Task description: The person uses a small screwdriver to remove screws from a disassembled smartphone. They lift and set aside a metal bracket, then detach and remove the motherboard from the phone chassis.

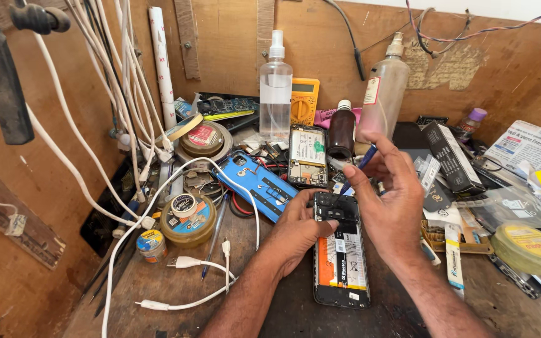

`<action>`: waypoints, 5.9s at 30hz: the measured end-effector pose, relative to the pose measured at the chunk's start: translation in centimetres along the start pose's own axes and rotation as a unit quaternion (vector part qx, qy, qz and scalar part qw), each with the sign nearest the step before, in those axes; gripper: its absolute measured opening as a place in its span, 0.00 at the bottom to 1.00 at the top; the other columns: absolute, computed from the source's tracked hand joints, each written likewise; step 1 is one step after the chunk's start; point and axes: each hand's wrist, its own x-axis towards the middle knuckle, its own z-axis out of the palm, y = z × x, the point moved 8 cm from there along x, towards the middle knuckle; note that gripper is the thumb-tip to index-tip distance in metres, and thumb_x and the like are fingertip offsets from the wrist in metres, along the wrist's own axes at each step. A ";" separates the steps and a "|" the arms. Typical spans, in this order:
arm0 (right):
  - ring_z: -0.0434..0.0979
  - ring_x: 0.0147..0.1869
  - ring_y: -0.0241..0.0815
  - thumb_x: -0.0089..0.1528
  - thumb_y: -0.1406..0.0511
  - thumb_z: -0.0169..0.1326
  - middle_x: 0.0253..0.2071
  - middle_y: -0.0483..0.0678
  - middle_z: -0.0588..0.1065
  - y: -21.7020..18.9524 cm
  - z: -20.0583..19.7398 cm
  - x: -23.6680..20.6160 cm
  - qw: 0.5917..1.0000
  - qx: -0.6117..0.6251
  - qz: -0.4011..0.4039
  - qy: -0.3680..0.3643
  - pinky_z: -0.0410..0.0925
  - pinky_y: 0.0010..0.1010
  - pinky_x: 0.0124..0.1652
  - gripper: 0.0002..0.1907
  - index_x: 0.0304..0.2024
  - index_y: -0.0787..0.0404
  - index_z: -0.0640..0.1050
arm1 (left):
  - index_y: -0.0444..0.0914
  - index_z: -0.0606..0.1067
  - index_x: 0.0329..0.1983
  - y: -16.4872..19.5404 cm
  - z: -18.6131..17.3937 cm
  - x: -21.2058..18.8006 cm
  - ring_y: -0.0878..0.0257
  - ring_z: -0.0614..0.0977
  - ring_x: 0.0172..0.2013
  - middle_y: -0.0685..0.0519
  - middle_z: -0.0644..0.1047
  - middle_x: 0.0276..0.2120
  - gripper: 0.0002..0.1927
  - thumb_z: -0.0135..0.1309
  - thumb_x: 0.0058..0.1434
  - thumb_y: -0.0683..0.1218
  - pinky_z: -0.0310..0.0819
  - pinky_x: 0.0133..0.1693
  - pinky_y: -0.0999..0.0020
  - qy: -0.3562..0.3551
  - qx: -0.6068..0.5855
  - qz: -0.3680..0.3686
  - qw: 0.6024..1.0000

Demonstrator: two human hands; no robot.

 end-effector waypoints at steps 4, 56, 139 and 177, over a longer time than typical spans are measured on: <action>0.79 0.47 0.33 0.67 0.76 0.55 0.42 0.48 0.77 0.2 -0.1 0.2 1.000 0.027 0.015 0.001 0.75 0.24 0.49 0.23 0.65 0.66 0.74 | 0.34 0.64 0.64 -0.1 0.0 0.0 0.58 0.83 0.45 0.45 0.80 0.44 0.33 0.53 0.53 0.30 0.79 0.50 0.63 0.003 0.005 -0.008 1.000; 0.80 0.50 0.39 0.65 0.81 0.50 0.46 0.54 0.76 1.4 -3.2 -0.9 1.000 0.012 -0.002 0.024 0.76 0.29 0.52 0.34 0.72 0.65 0.55 | 0.33 0.67 0.62 0.5 0.2 0.0 0.59 0.83 0.44 0.45 0.80 0.43 0.34 0.56 0.50 0.29 0.77 0.52 0.64 -0.018 -0.042 0.006 0.999; 0.81 0.51 0.37 0.67 0.78 0.54 0.46 0.52 0.78 -0.2 2.9 -0.3 0.995 0.075 -0.044 -0.045 0.77 0.28 0.49 0.31 0.71 0.63 0.62 | 0.34 0.63 0.66 -0.7 0.0 0.7 0.60 0.81 0.49 0.47 0.78 0.48 0.35 0.52 0.54 0.28 0.76 0.53 0.66 -0.027 -0.065 -0.002 0.998; 0.81 0.49 0.34 0.65 0.78 0.51 0.41 0.46 0.78 1.3 3.9 -0.5 0.988 0.123 -0.006 -0.098 0.76 0.27 0.52 0.32 0.71 0.60 0.59 | 0.33 0.65 0.65 -0.8 -0.4 0.9 0.61 0.81 0.47 0.49 0.78 0.45 0.35 0.53 0.51 0.27 0.76 0.50 0.68 -0.022 -0.035 0.026 0.999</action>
